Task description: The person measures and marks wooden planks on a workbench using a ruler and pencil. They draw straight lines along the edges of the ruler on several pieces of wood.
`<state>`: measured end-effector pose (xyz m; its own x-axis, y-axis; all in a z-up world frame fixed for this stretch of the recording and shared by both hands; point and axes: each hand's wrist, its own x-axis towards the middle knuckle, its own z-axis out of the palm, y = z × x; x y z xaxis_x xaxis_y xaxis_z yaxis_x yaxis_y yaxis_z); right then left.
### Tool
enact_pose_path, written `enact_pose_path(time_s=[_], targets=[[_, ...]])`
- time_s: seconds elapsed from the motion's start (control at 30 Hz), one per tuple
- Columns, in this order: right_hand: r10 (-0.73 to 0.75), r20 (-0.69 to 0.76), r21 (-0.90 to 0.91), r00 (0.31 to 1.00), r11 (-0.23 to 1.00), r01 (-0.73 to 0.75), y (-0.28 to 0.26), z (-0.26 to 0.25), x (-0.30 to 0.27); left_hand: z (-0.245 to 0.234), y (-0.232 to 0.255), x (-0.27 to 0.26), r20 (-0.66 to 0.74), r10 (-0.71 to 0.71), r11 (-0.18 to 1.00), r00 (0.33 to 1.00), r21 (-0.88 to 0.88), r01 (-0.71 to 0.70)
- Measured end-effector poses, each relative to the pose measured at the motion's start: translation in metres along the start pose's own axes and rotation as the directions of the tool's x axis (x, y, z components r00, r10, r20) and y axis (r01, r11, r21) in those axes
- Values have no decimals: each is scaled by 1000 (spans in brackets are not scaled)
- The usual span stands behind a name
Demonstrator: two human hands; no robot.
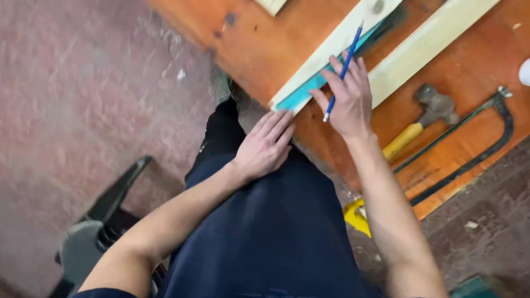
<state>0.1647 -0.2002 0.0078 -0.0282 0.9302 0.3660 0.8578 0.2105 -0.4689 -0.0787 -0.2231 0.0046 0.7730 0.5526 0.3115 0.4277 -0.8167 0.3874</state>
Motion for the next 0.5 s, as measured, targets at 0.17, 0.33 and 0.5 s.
enact_pose_path(time_s=[0.17,0.33,0.5], targets=[[-57,69,27,996,998,55,0,6,-16,11,20,-21,24,-290,935,957,-208,289],[-109,65,53,992,993,106,-1,9,-15,34,3,-20,399,-860,42,320,-569,821],[-110,50,96,993,990,105,-8,13,-10,66,3,-3,518,-830,-399,209,-812,426]])
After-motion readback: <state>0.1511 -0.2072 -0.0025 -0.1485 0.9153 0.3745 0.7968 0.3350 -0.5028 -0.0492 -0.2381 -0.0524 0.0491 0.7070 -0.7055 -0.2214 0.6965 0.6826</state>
